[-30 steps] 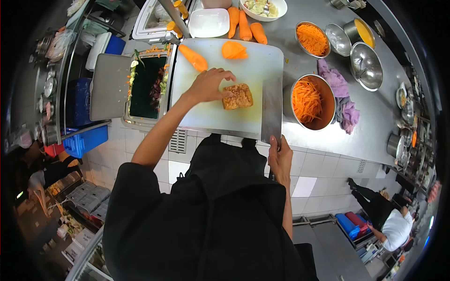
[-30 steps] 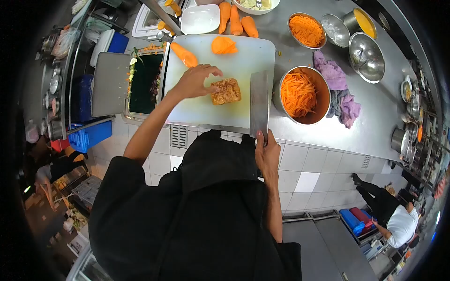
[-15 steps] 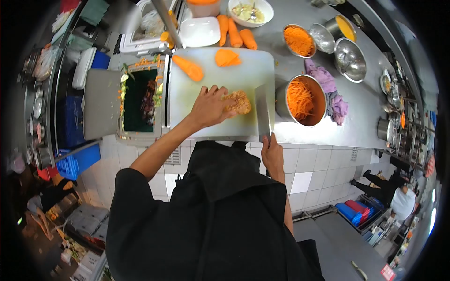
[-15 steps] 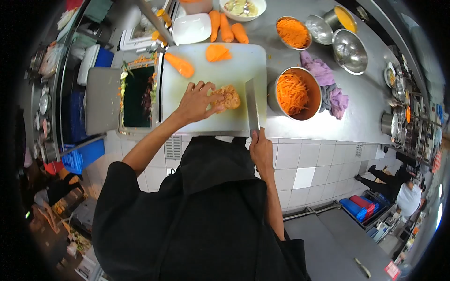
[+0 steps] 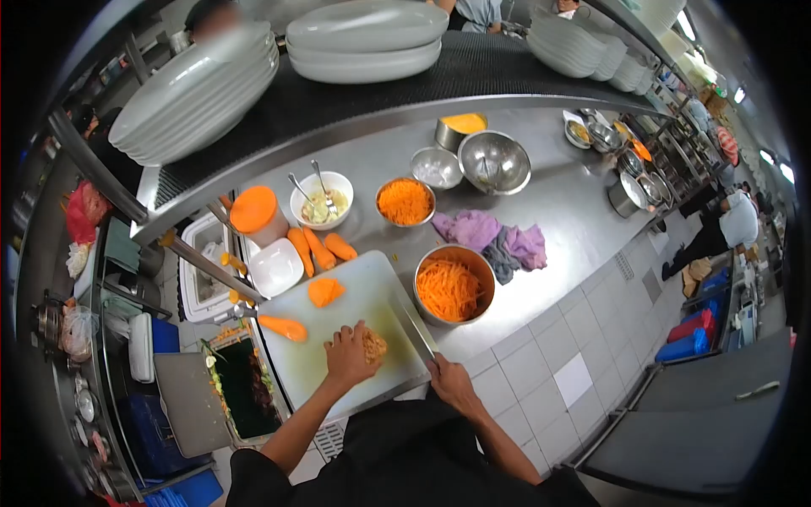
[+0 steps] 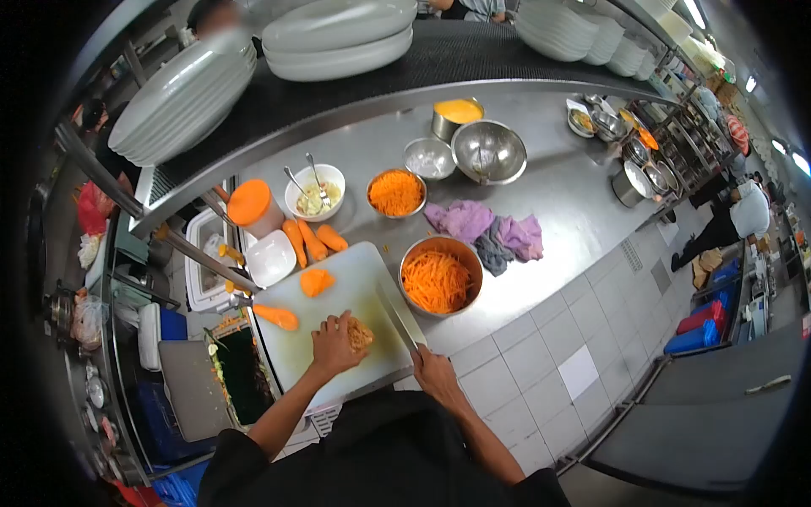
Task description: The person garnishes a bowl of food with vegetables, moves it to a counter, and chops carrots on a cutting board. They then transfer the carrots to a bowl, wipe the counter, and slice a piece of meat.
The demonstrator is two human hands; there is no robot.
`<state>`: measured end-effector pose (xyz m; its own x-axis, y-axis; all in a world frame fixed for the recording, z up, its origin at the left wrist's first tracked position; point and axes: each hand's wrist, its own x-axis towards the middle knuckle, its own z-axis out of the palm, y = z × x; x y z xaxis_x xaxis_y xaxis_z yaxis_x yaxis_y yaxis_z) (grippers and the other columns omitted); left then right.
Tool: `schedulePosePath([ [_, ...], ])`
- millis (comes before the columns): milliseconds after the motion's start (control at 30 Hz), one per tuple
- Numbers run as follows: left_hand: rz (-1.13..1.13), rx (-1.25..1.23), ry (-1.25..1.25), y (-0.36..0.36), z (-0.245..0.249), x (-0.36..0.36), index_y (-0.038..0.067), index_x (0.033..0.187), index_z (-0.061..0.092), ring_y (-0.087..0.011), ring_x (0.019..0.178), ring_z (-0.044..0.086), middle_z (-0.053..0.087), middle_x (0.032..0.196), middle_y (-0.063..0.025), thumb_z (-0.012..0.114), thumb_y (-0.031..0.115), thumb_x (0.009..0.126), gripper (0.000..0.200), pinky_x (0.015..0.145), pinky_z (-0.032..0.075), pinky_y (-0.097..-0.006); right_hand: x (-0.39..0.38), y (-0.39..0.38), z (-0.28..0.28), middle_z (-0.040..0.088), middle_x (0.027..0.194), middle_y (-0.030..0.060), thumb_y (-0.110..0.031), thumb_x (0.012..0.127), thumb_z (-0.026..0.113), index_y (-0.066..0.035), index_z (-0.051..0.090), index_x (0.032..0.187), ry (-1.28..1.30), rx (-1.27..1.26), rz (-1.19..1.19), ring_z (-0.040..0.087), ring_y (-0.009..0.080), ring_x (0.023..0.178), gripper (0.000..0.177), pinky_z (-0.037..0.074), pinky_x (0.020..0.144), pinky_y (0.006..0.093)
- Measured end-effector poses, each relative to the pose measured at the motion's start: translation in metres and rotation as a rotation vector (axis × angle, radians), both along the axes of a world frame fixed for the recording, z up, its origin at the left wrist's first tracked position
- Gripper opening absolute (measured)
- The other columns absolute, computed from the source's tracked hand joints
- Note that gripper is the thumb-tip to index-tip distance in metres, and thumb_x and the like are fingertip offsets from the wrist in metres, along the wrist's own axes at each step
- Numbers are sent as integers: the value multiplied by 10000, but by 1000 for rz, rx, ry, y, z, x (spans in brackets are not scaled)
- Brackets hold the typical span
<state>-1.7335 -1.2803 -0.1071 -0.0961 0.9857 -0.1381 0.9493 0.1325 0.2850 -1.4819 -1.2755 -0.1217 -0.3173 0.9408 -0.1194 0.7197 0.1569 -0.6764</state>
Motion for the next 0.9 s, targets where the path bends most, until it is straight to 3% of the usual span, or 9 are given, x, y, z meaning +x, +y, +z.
schedulePosePath([
  [100, -65, 254, 25, -17, 8, 0, 148, 1313, 542, -357, 1226, 463, 475, 1334, -180, 765, 587, 667, 812, 975, 332, -600, 1, 5, 4, 617, 701, 283, -237, 980, 535, -17, 567, 1022, 11, -9, 14, 605, 500, 708, 226, 466, 643, 578],
  [133, -68, 316, 2, -22, 4, -1, 151, 1239, 613, -352, 1225, 461, 485, 1338, -173, 750, 574, 700, 699, 989, 313, -604, 3, 4, 5, 620, 712, 285, -236, 980, 536, -20, 571, 1027, 10, -30, -3, 607, 500, 723, 224, 470, 652, 575],
  [367, -42, 307, -26, -24, 16, 1, 147, 1090, 705, -321, 1233, 458, 515, 1328, -135, 714, 553, 775, 514, 993, 301, -586, -1, 23, 8, 656, 792, 279, -229, 970, 550, -18, 605, 1030, -19, -79, 34, 637, 482, 794, 226, 499, 685, 549],
  [700, -8, 300, 42, -42, 2, 3, 138, 1156, 672, -328, 1175, 489, 512, 1295, -112, 677, 533, 822, 517, 940, 333, -592, -4, 30, 20, 672, 831, 279, -254, 964, 565, -19, 619, 1055, -20, -128, 29, 646, 476, 841, 258, 507, 715, 538],
  [767, 32, 425, -7, -31, 8, 2, 161, 1105, 710, -295, 1184, 479, 524, 1291, -100, 695, 541, 812, 481, 969, 313, -538, -7, 34, 22, 672, 834, 277, -252, 964, 566, -23, 621, 1064, -34, -128, 23, 648, 473, 843, 255, 507, 716, 536],
  [900, 7, 324, 40, -36, 1, 1, 151, 1090, 712, -292, 1178, 481, 522, 1294, -97, 688, 552, 814, 487, 974, 309, -530, -4, 35, 18, 673, 815, 270, -240, 964, 565, -31, 626, 1071, -45, -115, 23, 656, 462, 825, 242, 508, 706, 530],
])
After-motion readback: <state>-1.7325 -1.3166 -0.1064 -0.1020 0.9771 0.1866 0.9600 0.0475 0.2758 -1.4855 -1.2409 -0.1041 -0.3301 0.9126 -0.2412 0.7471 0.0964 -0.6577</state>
